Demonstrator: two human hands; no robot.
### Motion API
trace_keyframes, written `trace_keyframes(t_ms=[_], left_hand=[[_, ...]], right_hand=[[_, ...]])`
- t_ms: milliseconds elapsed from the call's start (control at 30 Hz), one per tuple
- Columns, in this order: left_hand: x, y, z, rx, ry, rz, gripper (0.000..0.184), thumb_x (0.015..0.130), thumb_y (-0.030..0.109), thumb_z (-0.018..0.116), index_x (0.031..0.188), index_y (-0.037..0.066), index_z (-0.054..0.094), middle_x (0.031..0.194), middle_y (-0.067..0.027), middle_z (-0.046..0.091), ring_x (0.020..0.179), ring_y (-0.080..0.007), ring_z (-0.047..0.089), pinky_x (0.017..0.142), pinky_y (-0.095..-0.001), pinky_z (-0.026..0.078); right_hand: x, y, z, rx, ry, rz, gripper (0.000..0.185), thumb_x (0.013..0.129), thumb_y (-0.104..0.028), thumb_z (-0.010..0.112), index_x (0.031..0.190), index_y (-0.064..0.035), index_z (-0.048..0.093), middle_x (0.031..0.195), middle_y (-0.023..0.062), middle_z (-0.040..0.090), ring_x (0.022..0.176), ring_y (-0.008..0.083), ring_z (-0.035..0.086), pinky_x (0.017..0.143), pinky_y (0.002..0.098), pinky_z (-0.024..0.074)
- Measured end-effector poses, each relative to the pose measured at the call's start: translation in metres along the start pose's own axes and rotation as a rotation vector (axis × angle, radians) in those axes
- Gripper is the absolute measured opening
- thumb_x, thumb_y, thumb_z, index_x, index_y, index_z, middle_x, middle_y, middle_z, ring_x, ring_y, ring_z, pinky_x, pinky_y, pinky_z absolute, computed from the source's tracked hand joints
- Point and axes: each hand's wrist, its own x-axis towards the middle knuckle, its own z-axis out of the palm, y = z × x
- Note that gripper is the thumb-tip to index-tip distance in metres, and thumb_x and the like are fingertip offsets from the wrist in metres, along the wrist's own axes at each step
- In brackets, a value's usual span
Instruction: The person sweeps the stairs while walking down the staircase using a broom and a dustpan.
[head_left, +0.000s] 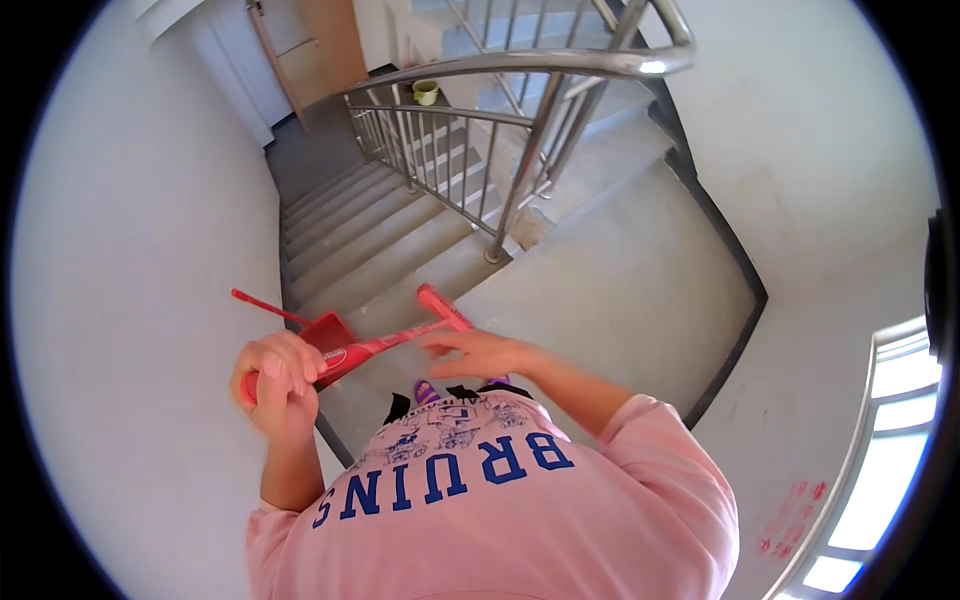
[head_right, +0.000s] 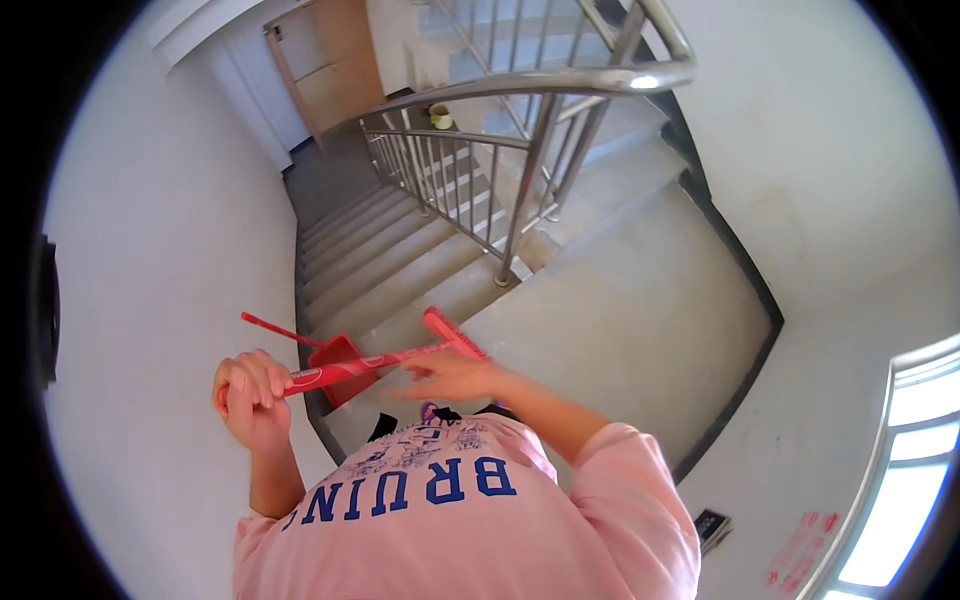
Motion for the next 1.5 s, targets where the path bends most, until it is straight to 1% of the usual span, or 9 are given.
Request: trace_keyframes(t_ms=[233, 367, 500, 867, 1100, 1267, 1367, 1433, 1500], left_hand=[[0.011, -0.09, 0.069, -0.02, -0.131, -0.102, 0.019, 0.089, 0.005, 0.046, 0.069, 0.005, 0.043, 0.056, -0.0057, 0.044, 0.056, -0.016, 0.046, 0.055, -0.0315, 0.044], [0.021, -0.128, 0.109, 0.021, -0.166, -0.191, 0.024, 0.089, 0.006, 0.048, 0.067, 0.006, 0.04, 0.059, -0.0064, 0.046, 0.058, -0.0148, 0.046, 0.062, -0.032, 0.045], [0.035, -0.154, 0.146, 0.077, -0.204, -0.228, 0.023, 0.089, 0.007, 0.05, 0.068, 0.006, 0.04, 0.059, -0.0047, 0.044, 0.059, -0.0134, 0.046, 0.063, -0.0317, 0.045], [0.06, -0.188, 0.214, 0.209, -0.334, -0.27, 0.02, 0.091, 0.012, 0.052, 0.074, 0.005, 0.043, 0.06, -0.0026, 0.045, 0.058, -0.0115, 0.045, 0.06, -0.0295, 0.044], [0.066, -0.218, 0.261, 0.13, -0.685, -0.139, 0.015, 0.087, 0.009, 0.059, 0.087, 0.006, 0.044, 0.077, 0.0009, 0.044, 0.069, -0.005, 0.042, 0.06, -0.0211, 0.038], [0.079, -0.246, 0.296, 0.123, -0.802, -0.062, 0.025, 0.083, 0.006, 0.056, 0.105, 0.0, 0.045, 0.099, -0.0085, 0.053, 0.095, -0.0165, 0.052, 0.08, -0.0295, 0.044], [0.089, -0.262, 0.298, 0.178, -0.906, -0.193, 0.04, 0.082, 0.006, 0.055, 0.118, -0.001, 0.038, 0.11, -0.011, 0.05, 0.102, -0.018, 0.049, 0.084, -0.0304, 0.042], [0.068, -0.232, 0.286, 0.613, -0.821, 0.345, 0.044, 0.081, 0.009, 0.057, 0.12, 0.0, 0.038, 0.115, -0.0125, 0.046, 0.106, -0.0206, 0.047, 0.088, -0.0316, 0.04], [0.048, -0.175, 0.286, 0.415, -1.095, 0.065, 0.051, 0.08, 0.015, 0.062, 0.122, 0.0, 0.037, 0.122, -0.0143, 0.041, 0.111, -0.0227, 0.044, 0.092, -0.0335, 0.038]], right_hand=[[-0.106, 0.102, 0.01, 0.079, -0.026, 0.276, 0.045, 0.088, -0.04, 0.051, 0.118, -0.0069, 0.055, 0.109, 0.011, 0.061, 0.105, 0.023, 0.054, 0.091, 0.0323, 0.0398], [-0.149, 0.108, -0.001, 0.334, 0.336, 0.248, 0.024, 0.088, -0.025, 0.052, 0.094, -0.004, 0.059, 0.097, 0.0058, 0.062, 0.09, 0.0144, 0.055, 0.079, 0.0284, 0.0448], [-0.188, 0.126, -0.037, 0.806, 0.653, -0.064, 0.021, 0.089, -0.024, 0.054, 0.097, -0.0046, 0.058, 0.094, 0.0021, 0.06, 0.09, 0.0113, 0.052, 0.084, 0.0262, 0.0418], [-0.215, 0.125, -0.054, 0.768, 0.858, 0.072, 0.036, 0.088, -0.032, 0.057, 0.107, -0.0024, 0.058, 0.1, 0.0045, 0.06, 0.1, 0.0134, 0.051, 0.091, 0.0291, 0.0398], [-0.175, 0.024, -0.14, 0.285, 1.18, -0.368, 0.061, 0.082, -0.034, 0.064, 0.131, -0.0055, 0.04, 0.129, 0.0122, 0.044, 0.116, 0.0227, 0.044, 0.097, 0.0367, 0.0365], [-0.146, -0.011, -0.189, -0.064, 1.351, -0.313, 0.028, 0.083, -0.029, 0.059, 0.097, -0.005, 0.061, 0.089, 0.0125, 0.063, 0.084, 0.0244, 0.06, 0.077, 0.0334, 0.0475], [-0.152, -0.001, -0.212, -0.122, 1.384, -0.112, 0.027, 0.086, -0.029, 0.053, 0.098, -0.0054, 0.061, 0.085, 0.0133, 0.064, 0.082, 0.0248, 0.061, 0.075, 0.0335, 0.0482], [-0.167, 0.0, -0.226, -0.068, 1.404, 0.027, 0.03, 0.087, -0.031, 0.05, 0.1, -0.0064, 0.062, 0.087, 0.014, 0.065, 0.084, 0.0267, 0.061, 0.076, 0.0343, 0.0475], [-0.175, 0.025, -0.247, -0.155, 1.473, 0.106, 0.031, 0.087, -0.032, 0.05, 0.101, -0.0069, 0.062, 0.087, 0.0137, 0.065, 0.084, 0.0278, 0.061, 0.077, 0.0348, 0.0472]])
